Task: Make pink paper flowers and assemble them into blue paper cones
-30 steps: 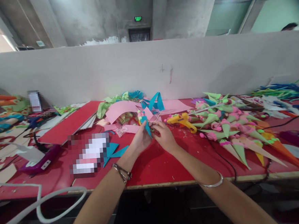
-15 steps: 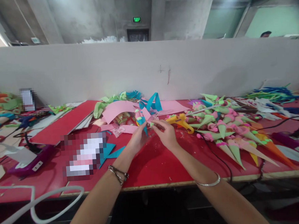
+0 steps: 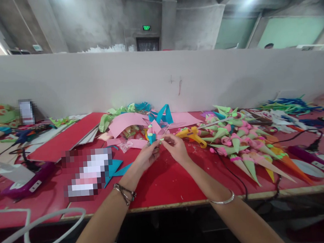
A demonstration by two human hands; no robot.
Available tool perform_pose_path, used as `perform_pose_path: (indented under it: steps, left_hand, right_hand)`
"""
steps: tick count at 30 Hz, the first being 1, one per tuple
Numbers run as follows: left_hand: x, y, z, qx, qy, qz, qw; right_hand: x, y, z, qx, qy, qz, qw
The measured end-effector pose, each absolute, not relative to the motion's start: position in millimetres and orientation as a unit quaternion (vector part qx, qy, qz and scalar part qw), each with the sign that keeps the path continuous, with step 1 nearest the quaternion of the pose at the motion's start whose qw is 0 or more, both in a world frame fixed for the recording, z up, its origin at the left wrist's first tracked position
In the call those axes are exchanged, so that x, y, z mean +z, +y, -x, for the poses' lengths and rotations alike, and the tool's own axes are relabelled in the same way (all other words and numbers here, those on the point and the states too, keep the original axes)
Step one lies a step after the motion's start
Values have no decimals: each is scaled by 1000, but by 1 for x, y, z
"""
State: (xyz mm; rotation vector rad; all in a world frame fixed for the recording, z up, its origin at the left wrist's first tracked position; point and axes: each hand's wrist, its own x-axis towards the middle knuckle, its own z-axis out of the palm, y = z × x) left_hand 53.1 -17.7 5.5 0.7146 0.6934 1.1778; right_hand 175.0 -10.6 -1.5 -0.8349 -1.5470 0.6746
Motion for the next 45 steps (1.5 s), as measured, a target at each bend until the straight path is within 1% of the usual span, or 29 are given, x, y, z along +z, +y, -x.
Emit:
perform_pose_path:
  steps: [3, 7, 13, 17, 21, 25, 30, 34, 45]
  left_hand:
    - [6, -20, -53, 528, 313, -324, 720]
    - [8, -23, -53, 493, 329, -335, 732]
    - [5, -20, -52, 501, 354, -365, 701]
    - [6, -19, -51, 509, 358, -380, 684]
    - [6, -18, -52, 509, 366, -396, 671]
    - [2, -15, -54, 541, 375, -402, 637]
    - [2, -12, -53, 581, 373, -385, 612]
    - [5, -11, -50, 599, 363, -360, 616]
    - [4, -15, -52, 530, 363, -366, 673]
  right_hand:
    - [-1, -11, -175, 296, -677, 341, 582]
    - [0, -11, -177, 253, -689, 347, 584]
    - [0, -8, -180, 232, -705, 345, 575]
    - [-2, -4, -181, 273, -702, 342, 562]
    - [-2, -4, -180, 285, -695, 345, 563]
    - [-2, -4, -179, 317, -675, 357, 562]
    - [-1, -4, -179, 344, -633, 366, 589]
    - [1, -6, -178, 386, -582, 350, 625]
    - [4, -10, -177, 433, -578, 316, 615]
